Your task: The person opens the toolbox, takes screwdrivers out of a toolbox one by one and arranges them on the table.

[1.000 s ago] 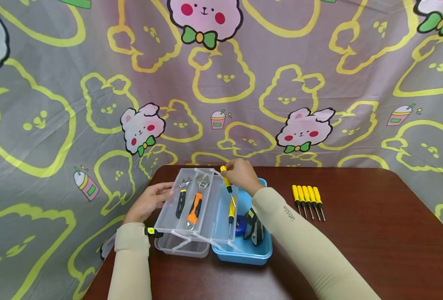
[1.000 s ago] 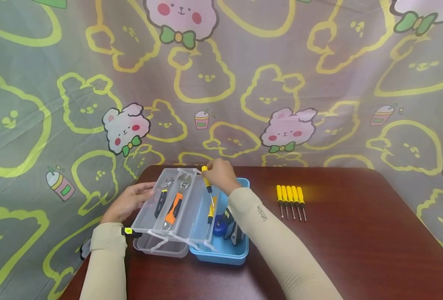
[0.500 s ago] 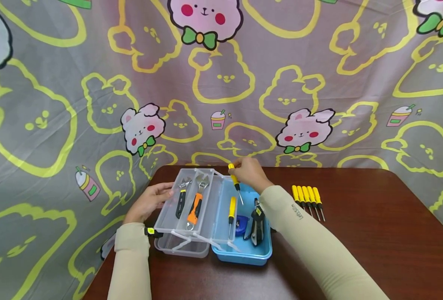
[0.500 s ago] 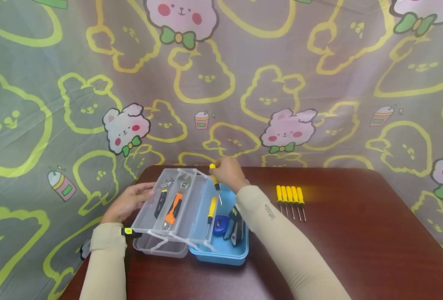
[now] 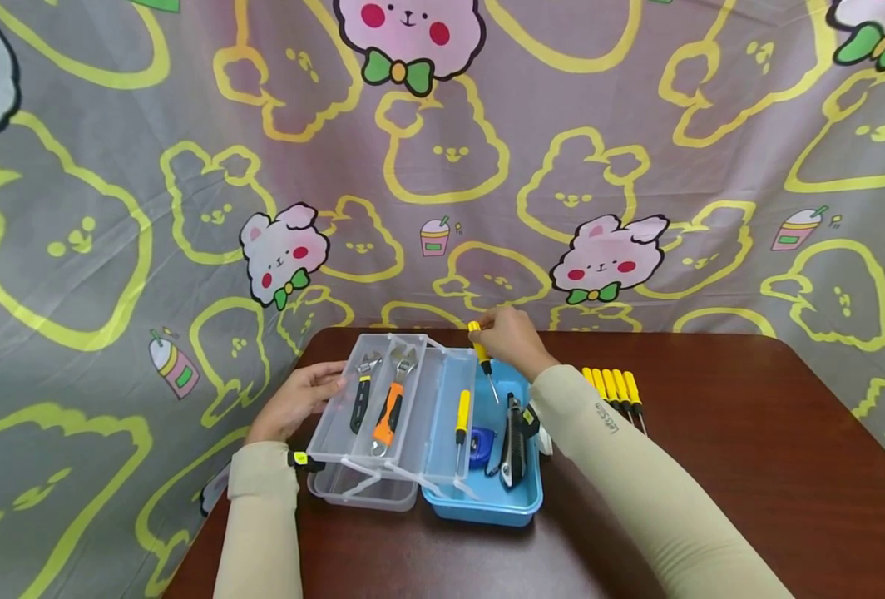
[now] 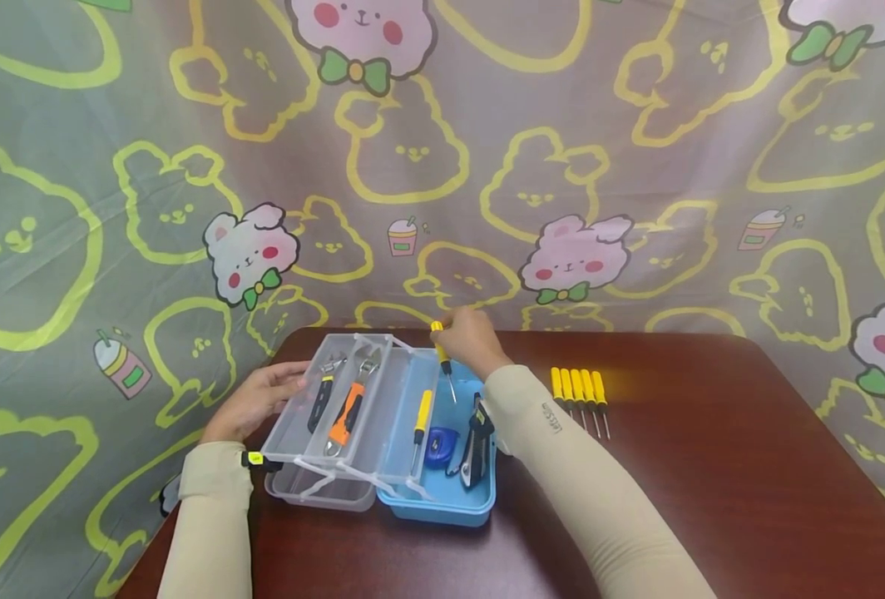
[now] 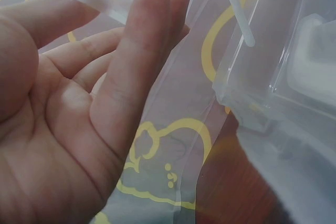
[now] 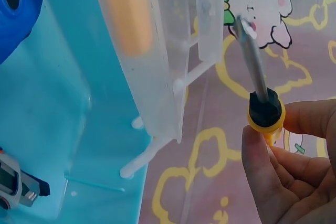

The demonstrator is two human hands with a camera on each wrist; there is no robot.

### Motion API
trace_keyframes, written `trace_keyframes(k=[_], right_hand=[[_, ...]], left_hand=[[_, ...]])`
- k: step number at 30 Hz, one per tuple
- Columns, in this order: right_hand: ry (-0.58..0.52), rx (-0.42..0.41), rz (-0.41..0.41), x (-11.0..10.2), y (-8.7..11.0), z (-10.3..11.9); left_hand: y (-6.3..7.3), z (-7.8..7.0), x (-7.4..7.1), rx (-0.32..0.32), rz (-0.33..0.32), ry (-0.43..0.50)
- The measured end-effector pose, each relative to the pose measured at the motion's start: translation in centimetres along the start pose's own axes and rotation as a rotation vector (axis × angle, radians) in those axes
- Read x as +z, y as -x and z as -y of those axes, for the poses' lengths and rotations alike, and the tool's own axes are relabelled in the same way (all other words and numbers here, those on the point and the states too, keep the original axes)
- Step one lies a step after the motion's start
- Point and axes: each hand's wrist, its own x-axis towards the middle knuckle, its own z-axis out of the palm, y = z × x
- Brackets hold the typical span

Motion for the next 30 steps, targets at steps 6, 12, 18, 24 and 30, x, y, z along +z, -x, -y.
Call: trace_keyframes(k=[6, 12, 18, 24, 30], right_hand=[[0.012, -0.01, -0.009, -0.3, -0.1, -0.5], [0.005, 0.01, -0.008, -1.1, 0.0, -1.2], [0.012, 0.002, -0.009, -1.8, 0.2, -1.9], [0.007, -0.004, -0.017, -2.2, 0.3, -2.5], [0.028, -0.004, -0.033, -2.4, 0.3, -3.0]], left_hand=[[0.1, 0.0, 0.0, -0.002, 0.0, -0.004], [0.1, -0.2, 0.1, 0.002, -0.002, -0.009], [0.1, -0.2, 0.1, 0.002, -0.005, -0.013], [0.1, -0.2, 0.1, 0.01, -0.003, -0.015], [0.2, -0.1, 0.1, 0.031, 0.02, 0.006]])
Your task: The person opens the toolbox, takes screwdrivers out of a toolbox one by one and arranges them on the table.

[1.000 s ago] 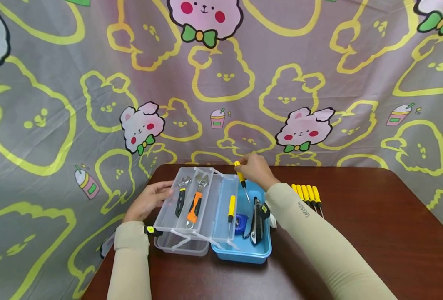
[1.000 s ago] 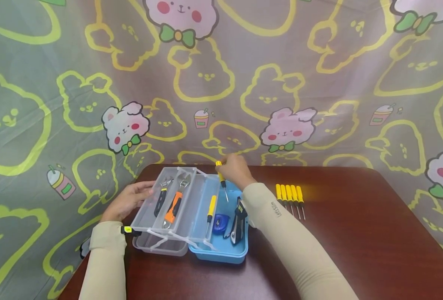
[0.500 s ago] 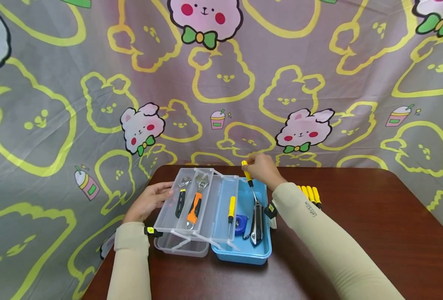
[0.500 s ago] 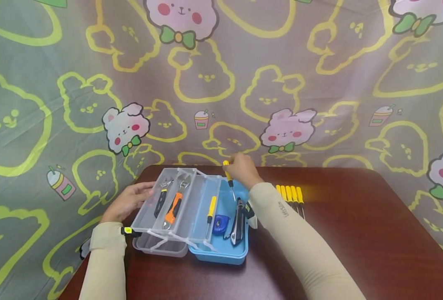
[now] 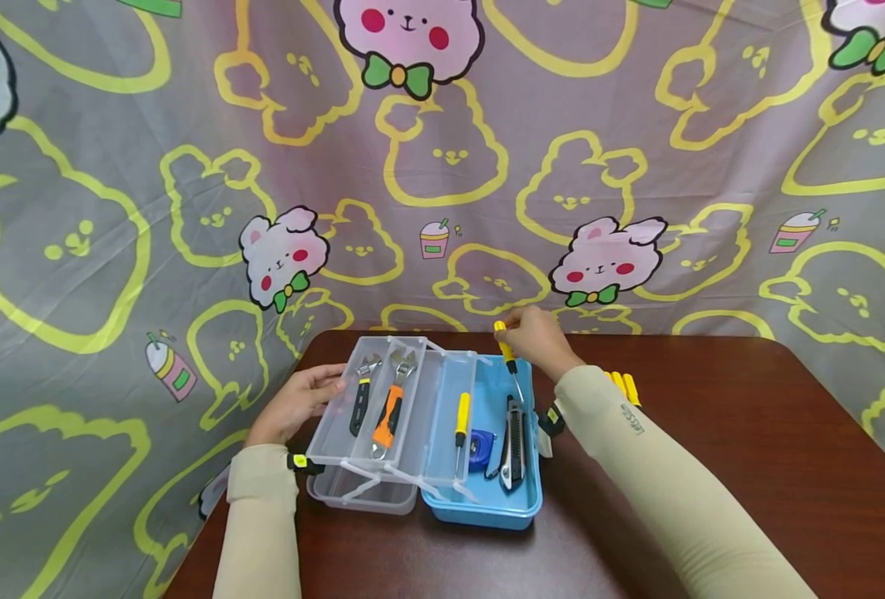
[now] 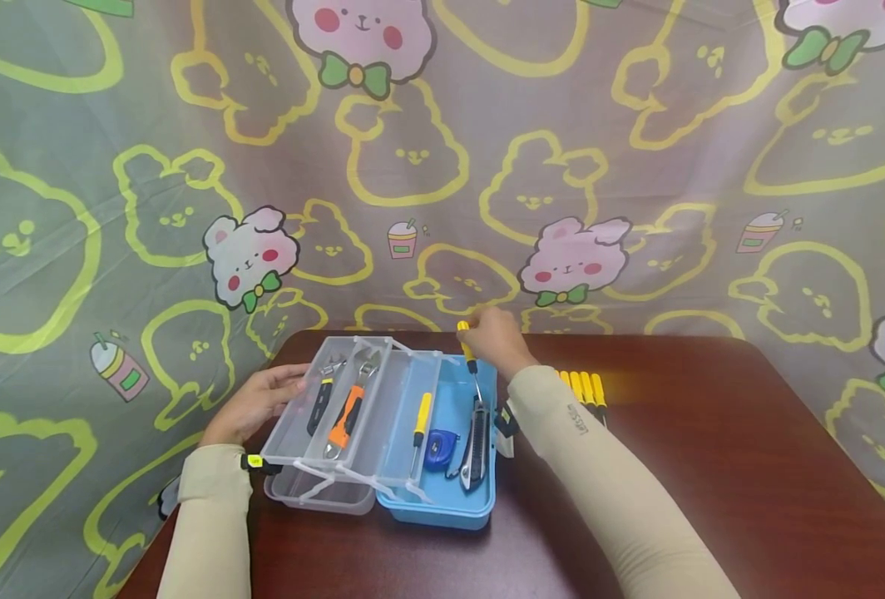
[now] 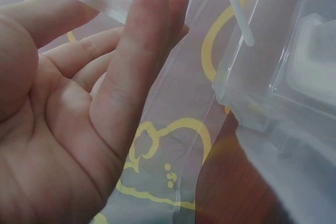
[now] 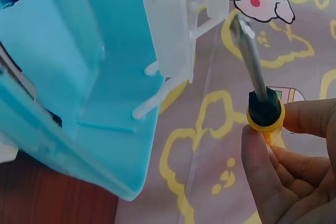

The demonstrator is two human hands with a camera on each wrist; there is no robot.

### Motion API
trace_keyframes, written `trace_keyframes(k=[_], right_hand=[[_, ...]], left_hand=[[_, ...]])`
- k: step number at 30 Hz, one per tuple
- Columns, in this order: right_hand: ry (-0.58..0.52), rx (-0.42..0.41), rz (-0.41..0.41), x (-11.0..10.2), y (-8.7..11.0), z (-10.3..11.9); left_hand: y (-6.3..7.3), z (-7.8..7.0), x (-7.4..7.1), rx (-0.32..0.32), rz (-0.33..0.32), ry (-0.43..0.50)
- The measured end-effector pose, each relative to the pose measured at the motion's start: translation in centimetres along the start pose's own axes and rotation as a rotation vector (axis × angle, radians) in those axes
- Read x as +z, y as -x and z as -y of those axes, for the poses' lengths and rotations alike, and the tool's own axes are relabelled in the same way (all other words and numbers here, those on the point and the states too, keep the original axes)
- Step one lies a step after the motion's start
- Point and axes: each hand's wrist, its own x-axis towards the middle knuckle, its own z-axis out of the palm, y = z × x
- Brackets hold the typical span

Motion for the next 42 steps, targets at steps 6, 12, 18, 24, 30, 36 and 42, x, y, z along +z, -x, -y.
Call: trace_keyframes(k=[6, 12, 18, 24, 30, 36, 42], right_hand=[[0.025, 0.017, -0.011, -0.4, 0.1, -0.5], [0.025, 0.021, -0.01, -1.2, 0.5, -1.0], [0.055, 0.011, -0.025, -1.7, 0.5, -1.7], [0.064, 0.017, -0.022, -2.0, 0.4, -2.4], [0.08, 0.039, -0.013, -2.4, 0.4, -2.7], [0.077, 0.05, -0.003, -2.8, 0.5, -3.0], [0.088, 0.054, -0.003, -3.4, 0.6, -3.3]], left_hand=[[0.0, 0.0, 0.0, 0.0, -0.001, 0.002], [0.0, 0.1, 0.1, 0.012, 0.017, 0.015], [0.0, 0.2, 0.0, 0.007, 0.014, 0.014], [0.0, 0.2, 0.0, 0.004, 0.007, 0.018], [0.1, 0.2, 0.0, 0.013, 0.017, 0.02], [0.1, 0.0, 0.0, -0.005, -0.001, 0.014], [0.0, 0.0, 0.0, -0.016, -0.013, 0.01]])
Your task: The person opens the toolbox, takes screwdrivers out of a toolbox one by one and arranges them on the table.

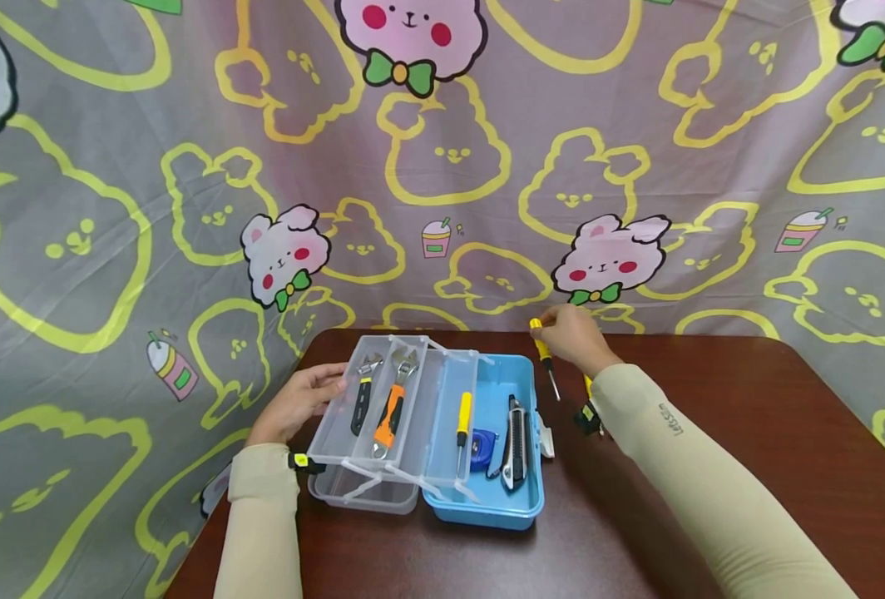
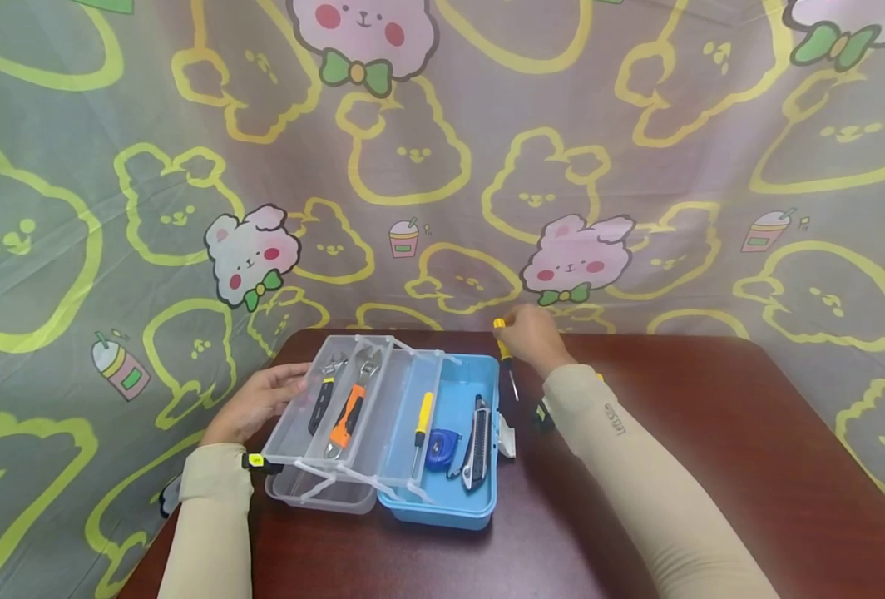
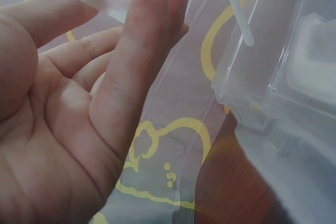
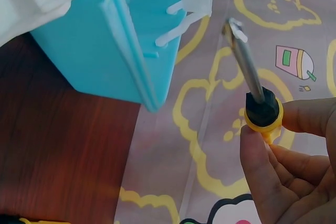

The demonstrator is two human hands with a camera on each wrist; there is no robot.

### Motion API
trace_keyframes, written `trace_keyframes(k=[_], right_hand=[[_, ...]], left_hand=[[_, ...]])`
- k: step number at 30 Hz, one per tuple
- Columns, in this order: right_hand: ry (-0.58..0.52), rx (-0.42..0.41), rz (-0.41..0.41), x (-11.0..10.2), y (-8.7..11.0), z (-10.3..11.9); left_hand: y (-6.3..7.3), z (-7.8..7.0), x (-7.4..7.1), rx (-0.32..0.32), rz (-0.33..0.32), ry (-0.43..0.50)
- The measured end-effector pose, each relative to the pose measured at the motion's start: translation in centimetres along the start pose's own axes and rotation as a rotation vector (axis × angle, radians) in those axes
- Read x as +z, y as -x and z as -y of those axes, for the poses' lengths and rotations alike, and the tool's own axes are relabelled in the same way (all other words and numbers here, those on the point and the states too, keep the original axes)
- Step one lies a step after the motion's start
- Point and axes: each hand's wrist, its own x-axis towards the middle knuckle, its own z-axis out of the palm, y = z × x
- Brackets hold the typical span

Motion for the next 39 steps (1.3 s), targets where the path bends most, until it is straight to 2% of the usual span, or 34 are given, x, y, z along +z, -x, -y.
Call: trace_keyframes(k=[6, 22, 29, 39], right_hand=[[0.022, -0.01, 0.001, -0.5, 0.1, -0.5], [-0.004, -0.004, 0.011, -1.5, 0.3, -2.0], [0.033, -0.007, -0.003, -1.8, 0.3, -3.1], [0.035, 0.063, 0.013, -2.3, 0.6, -3.9]], left_hand=[[-0.1, 0.1, 0.0, 0.0, -0.001, -0.006], [-0.1, 0.1, 0.0, 0.007, 0.002, -0.006], [-0.1, 0.0, 0.0, 0.0, -0.003, 0.0], [-0.1, 0.2, 0.0, 0.017, 0.01, 0.009]])
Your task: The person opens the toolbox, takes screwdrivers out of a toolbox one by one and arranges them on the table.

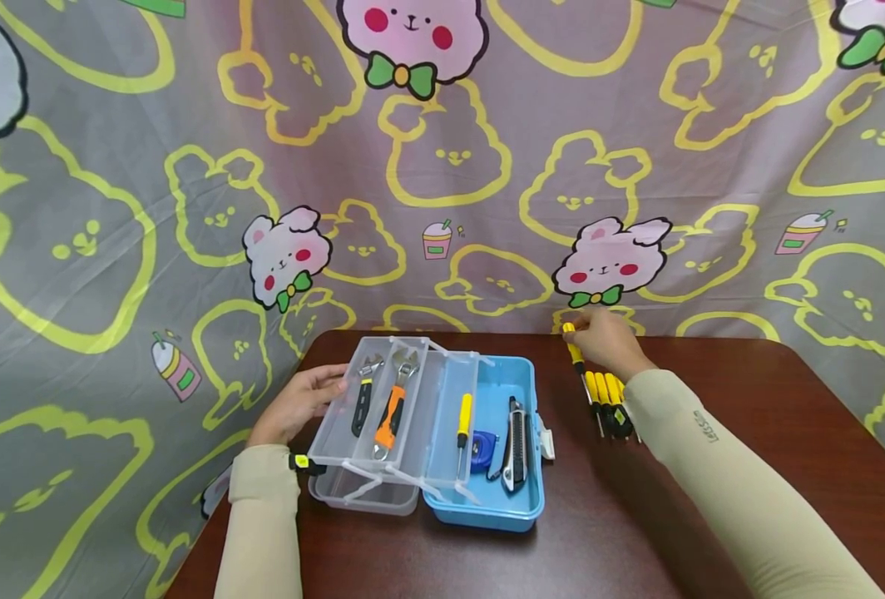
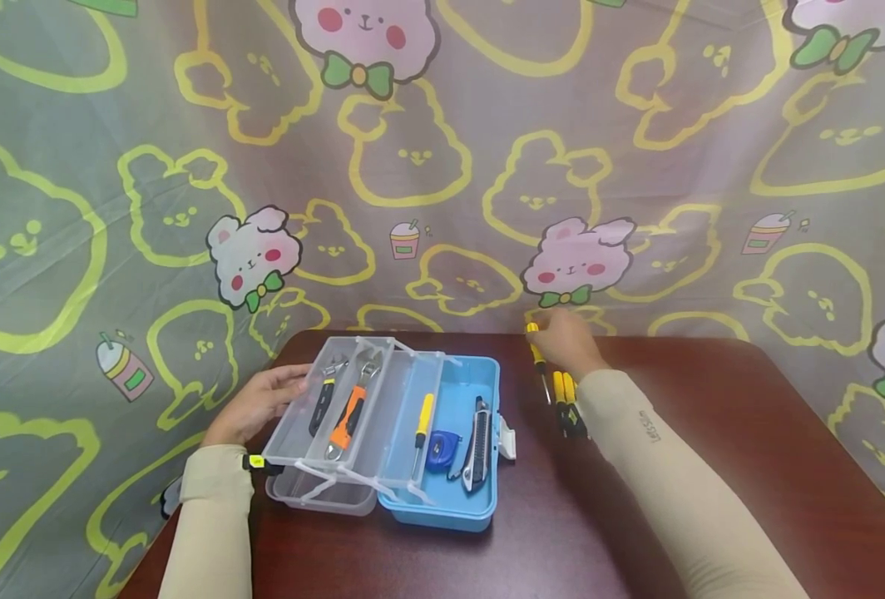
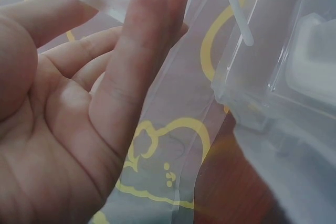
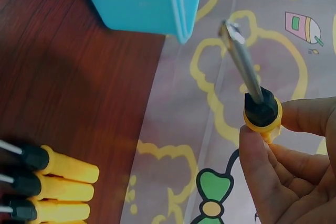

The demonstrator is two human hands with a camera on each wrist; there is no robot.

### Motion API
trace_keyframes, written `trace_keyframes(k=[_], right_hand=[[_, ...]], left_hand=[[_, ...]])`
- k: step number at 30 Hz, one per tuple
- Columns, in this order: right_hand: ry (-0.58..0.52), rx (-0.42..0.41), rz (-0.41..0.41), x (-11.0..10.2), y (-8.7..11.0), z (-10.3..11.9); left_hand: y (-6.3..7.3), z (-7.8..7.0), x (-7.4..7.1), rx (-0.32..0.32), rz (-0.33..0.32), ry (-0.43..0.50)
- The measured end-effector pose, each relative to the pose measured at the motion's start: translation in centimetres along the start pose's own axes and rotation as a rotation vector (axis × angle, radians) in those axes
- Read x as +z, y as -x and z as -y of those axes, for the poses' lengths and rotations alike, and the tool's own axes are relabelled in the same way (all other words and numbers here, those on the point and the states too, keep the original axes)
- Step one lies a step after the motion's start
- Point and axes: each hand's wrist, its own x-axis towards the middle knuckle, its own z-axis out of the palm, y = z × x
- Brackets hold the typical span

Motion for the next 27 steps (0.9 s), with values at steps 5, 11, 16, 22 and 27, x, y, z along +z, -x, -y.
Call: trace_keyframes(k=[5, 11, 16, 22, 27], right_hand=[[0.023, -0.01, -0.005, -0.4, 0.1, -0.6], [0.024, -0.015, -0.012, -0.8, 0.3, -1.3], [0.042, -0.007, -0.014, -1.2, 0.4, -1.8], [0.041, 0.003, -0.015, -1.5, 0.5, -2.3], [0.046, 0.004, -0.019, -1.8, 0.6, -2.9]], left_hand=[[0.1, 0.0, 0.1, 0.005, 0.0, -0.004], [0.1, -0.1, 0.1, 0.002, 0.002, -0.008], [0.0, -0.1, 0.0, -0.003, 0.002, -0.008], [0.1, -0.1, 0.1, 0.0, 0.005, -0.006], [0.1, -0.1, 0.1, -0.001, 0.006, -0.002]])
